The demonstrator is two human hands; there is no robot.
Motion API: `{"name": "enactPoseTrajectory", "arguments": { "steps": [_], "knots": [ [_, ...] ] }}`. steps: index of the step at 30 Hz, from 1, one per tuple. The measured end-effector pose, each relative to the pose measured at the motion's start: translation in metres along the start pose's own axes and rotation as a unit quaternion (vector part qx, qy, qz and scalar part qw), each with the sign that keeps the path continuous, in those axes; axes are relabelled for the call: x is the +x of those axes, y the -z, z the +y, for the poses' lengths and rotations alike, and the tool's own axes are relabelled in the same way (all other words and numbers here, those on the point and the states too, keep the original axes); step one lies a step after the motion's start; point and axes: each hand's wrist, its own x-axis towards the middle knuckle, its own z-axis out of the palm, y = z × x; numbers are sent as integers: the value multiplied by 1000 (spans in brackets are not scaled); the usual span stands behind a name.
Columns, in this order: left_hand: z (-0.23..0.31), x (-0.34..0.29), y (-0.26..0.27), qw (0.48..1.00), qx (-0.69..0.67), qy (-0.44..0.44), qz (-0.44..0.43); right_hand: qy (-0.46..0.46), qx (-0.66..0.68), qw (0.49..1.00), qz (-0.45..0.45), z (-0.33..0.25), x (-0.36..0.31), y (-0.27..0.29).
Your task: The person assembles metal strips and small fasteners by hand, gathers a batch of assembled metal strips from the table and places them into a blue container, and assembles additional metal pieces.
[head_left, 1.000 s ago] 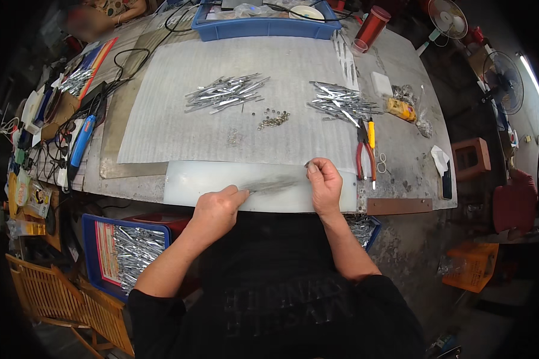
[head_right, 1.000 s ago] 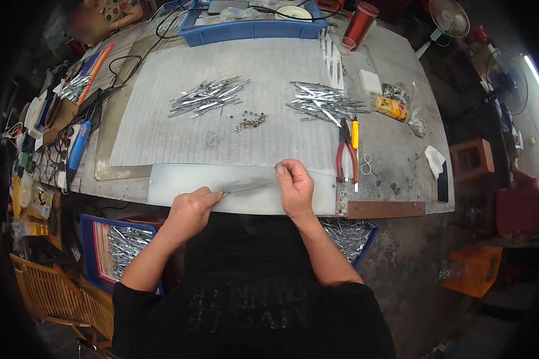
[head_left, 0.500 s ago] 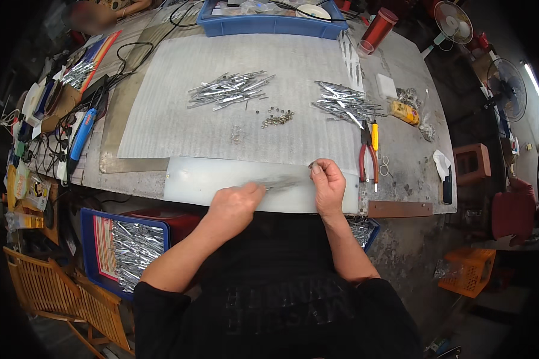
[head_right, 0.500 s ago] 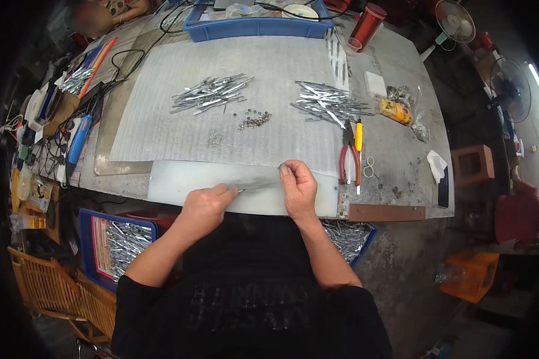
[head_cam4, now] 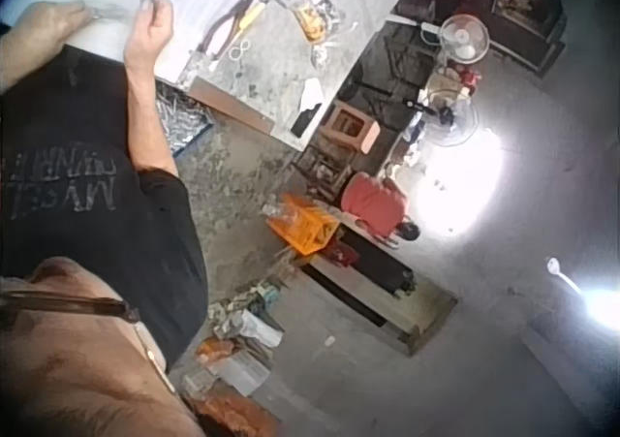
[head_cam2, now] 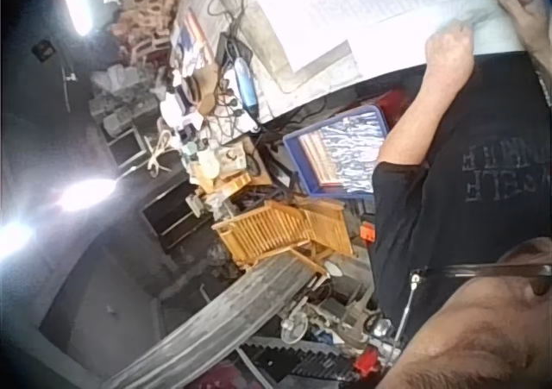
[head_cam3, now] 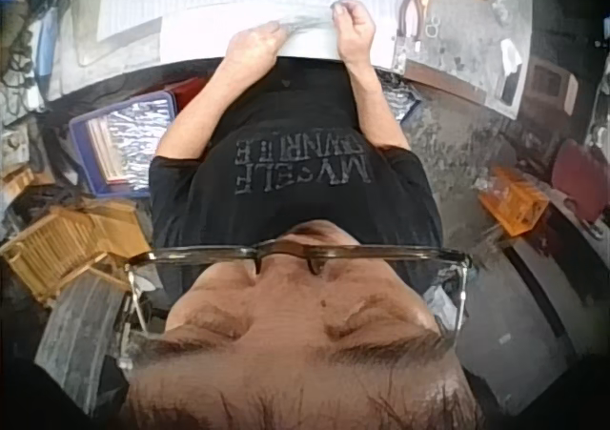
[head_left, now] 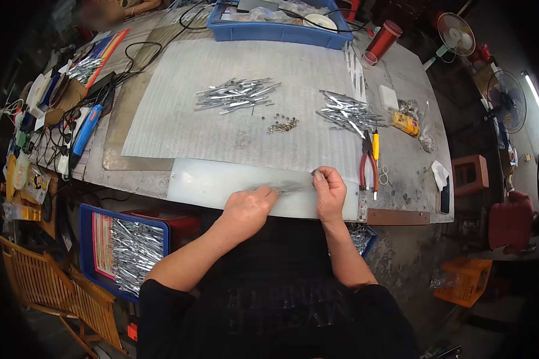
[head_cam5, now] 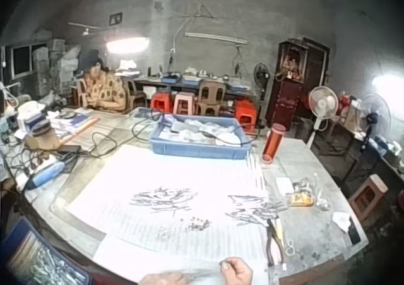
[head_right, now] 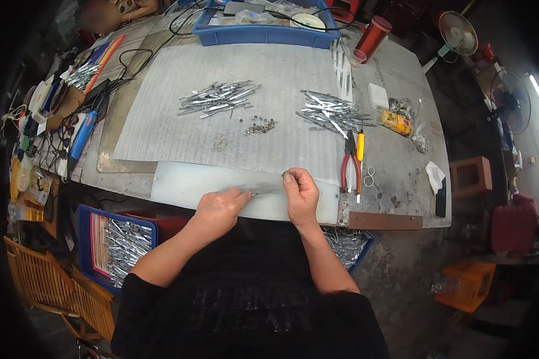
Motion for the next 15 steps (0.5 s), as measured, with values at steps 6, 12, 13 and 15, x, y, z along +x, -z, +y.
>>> {"name": "enactPoseTrajectory", "arguments": {
  "steps": [6,12,13,15],
  "knots": [
    [-26,-26,14,997,-38,68,25,10,1,1000,4,2,0,0],
    [-70,-14,26,978,-29,157,132,17,5,1000,-2,3,0,1],
    [-80,-9,24,977,7,158,144,12,1,1000,1,3,0,2],
    [-94,-1,25,972,47,162,161,14,6,1000,-2,1,-1,0]
  ]
}}
